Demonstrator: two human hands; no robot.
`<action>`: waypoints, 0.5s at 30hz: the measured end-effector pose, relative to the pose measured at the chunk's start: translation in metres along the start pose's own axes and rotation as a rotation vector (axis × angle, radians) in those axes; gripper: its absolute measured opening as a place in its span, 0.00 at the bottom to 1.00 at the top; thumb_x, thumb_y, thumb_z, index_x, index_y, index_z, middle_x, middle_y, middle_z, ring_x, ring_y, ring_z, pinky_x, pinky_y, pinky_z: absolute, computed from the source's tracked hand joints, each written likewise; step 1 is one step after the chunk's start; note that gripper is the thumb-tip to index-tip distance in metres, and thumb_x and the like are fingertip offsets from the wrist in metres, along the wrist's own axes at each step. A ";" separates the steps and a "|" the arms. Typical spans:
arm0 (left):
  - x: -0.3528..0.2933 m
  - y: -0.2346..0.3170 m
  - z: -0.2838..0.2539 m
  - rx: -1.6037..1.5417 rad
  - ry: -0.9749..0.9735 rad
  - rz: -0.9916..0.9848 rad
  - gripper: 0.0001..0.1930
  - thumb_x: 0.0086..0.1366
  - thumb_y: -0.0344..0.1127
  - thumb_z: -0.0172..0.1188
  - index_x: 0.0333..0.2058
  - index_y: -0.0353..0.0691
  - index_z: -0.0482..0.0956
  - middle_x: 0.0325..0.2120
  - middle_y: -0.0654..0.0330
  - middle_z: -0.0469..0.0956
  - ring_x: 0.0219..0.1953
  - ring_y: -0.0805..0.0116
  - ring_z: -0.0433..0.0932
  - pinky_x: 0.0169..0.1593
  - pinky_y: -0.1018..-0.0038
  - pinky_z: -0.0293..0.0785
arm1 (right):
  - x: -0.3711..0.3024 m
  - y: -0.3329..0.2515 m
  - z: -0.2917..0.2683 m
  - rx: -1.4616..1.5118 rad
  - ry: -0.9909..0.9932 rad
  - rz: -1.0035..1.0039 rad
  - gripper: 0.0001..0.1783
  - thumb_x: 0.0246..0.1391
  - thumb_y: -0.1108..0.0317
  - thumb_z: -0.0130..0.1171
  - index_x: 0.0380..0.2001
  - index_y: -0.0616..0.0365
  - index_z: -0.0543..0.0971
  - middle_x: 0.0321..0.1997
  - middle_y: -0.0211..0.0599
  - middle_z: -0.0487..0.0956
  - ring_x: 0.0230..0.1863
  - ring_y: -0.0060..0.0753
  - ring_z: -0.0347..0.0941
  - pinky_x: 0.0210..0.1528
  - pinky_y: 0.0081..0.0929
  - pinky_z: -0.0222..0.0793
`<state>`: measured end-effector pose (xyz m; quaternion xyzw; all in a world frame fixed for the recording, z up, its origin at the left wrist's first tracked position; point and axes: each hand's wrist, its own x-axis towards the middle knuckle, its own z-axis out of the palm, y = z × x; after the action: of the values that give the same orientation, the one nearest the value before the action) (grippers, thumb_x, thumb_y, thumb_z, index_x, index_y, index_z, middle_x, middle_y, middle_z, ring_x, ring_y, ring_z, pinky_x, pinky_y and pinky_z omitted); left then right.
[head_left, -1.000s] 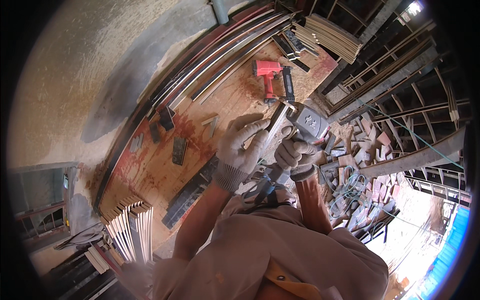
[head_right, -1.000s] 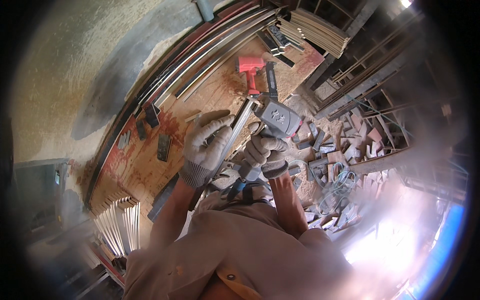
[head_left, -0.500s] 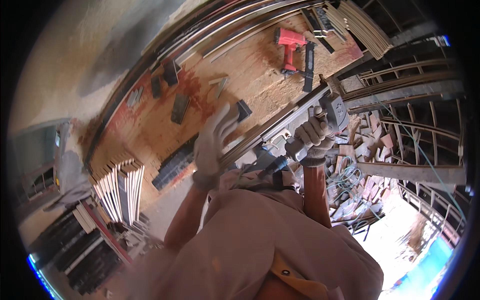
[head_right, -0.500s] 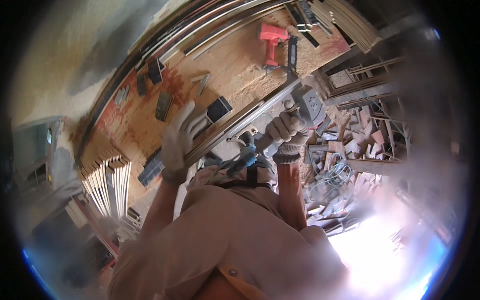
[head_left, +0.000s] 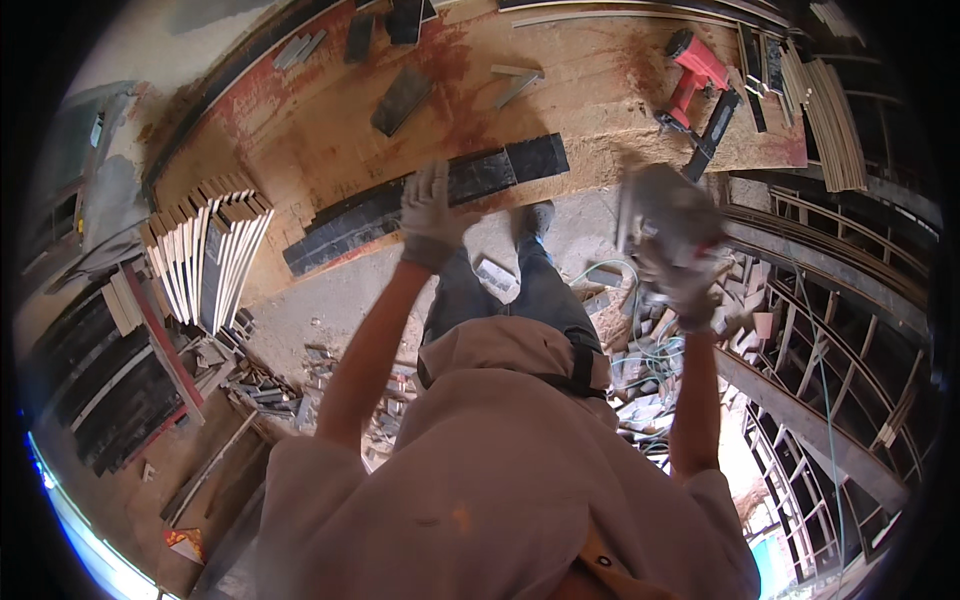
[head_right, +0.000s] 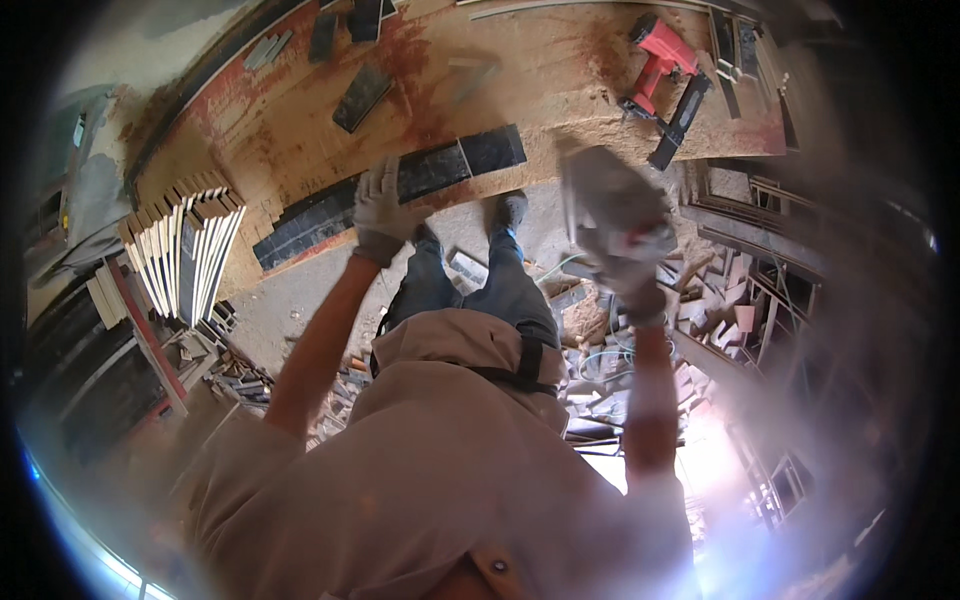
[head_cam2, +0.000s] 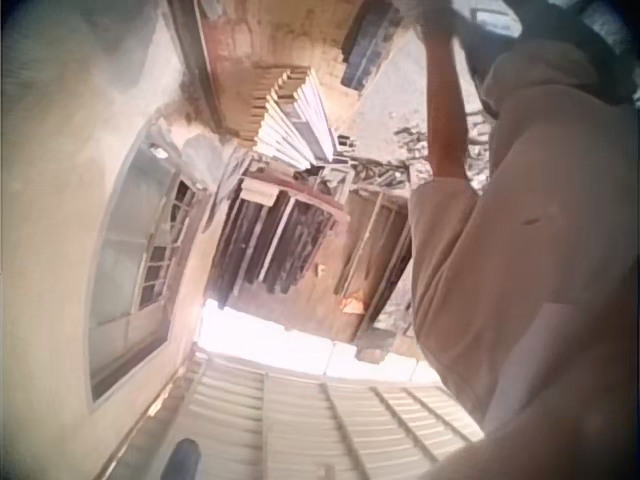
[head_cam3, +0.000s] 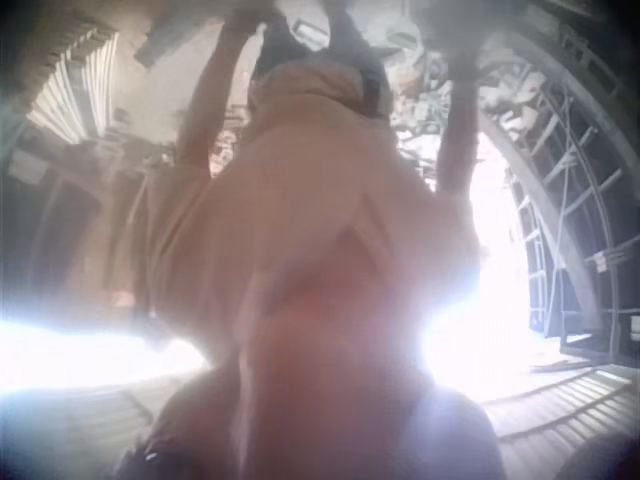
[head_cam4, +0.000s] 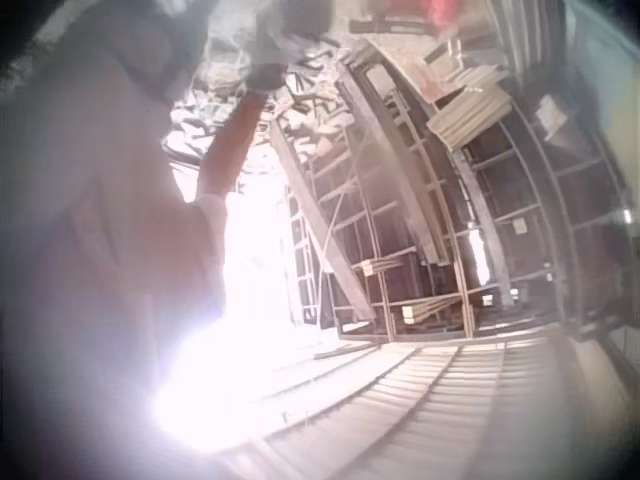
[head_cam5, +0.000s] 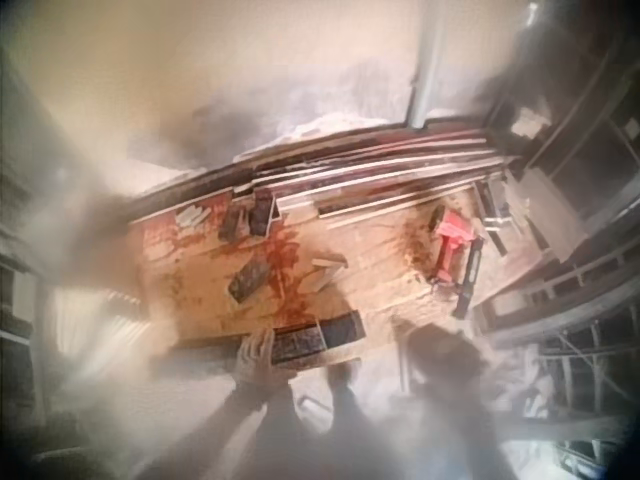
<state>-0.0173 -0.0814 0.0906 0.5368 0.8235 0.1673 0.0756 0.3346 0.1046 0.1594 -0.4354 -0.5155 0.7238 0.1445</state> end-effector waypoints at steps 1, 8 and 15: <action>-0.006 -0.018 0.006 0.040 -0.053 0.000 0.56 0.44 0.58 0.76 0.67 0.39 0.61 0.66 0.47 0.63 0.69 0.48 0.60 0.71 0.54 0.54 | 0.007 0.021 0.024 -0.210 0.073 0.030 0.23 0.52 0.61 0.68 0.47 0.63 0.78 0.27 0.34 0.76 0.29 0.29 0.74 0.32 0.28 0.73; 0.000 -0.063 0.040 -0.050 -0.094 -0.006 0.47 0.48 0.59 0.73 0.64 0.41 0.69 0.64 0.50 0.69 0.67 0.50 0.65 0.72 0.53 0.55 | 0.039 0.047 0.180 -0.558 0.035 -0.019 0.28 0.42 0.62 0.76 0.48 0.59 0.80 0.43 0.49 0.85 0.47 0.47 0.83 0.47 0.36 0.79; -0.006 -0.077 0.052 -0.134 -0.033 -0.032 0.40 0.49 0.50 0.72 0.62 0.46 0.72 0.62 0.53 0.71 0.66 0.51 0.66 0.71 0.54 0.56 | 0.068 0.043 0.217 -0.585 -0.150 -0.044 0.31 0.44 0.61 0.74 0.53 0.56 0.77 0.44 0.52 0.84 0.49 0.54 0.80 0.48 0.39 0.77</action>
<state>-0.0654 -0.1048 0.0144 0.5202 0.8175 0.2118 0.1278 0.1358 -0.0035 0.1087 -0.3925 -0.7207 0.5714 -0.0099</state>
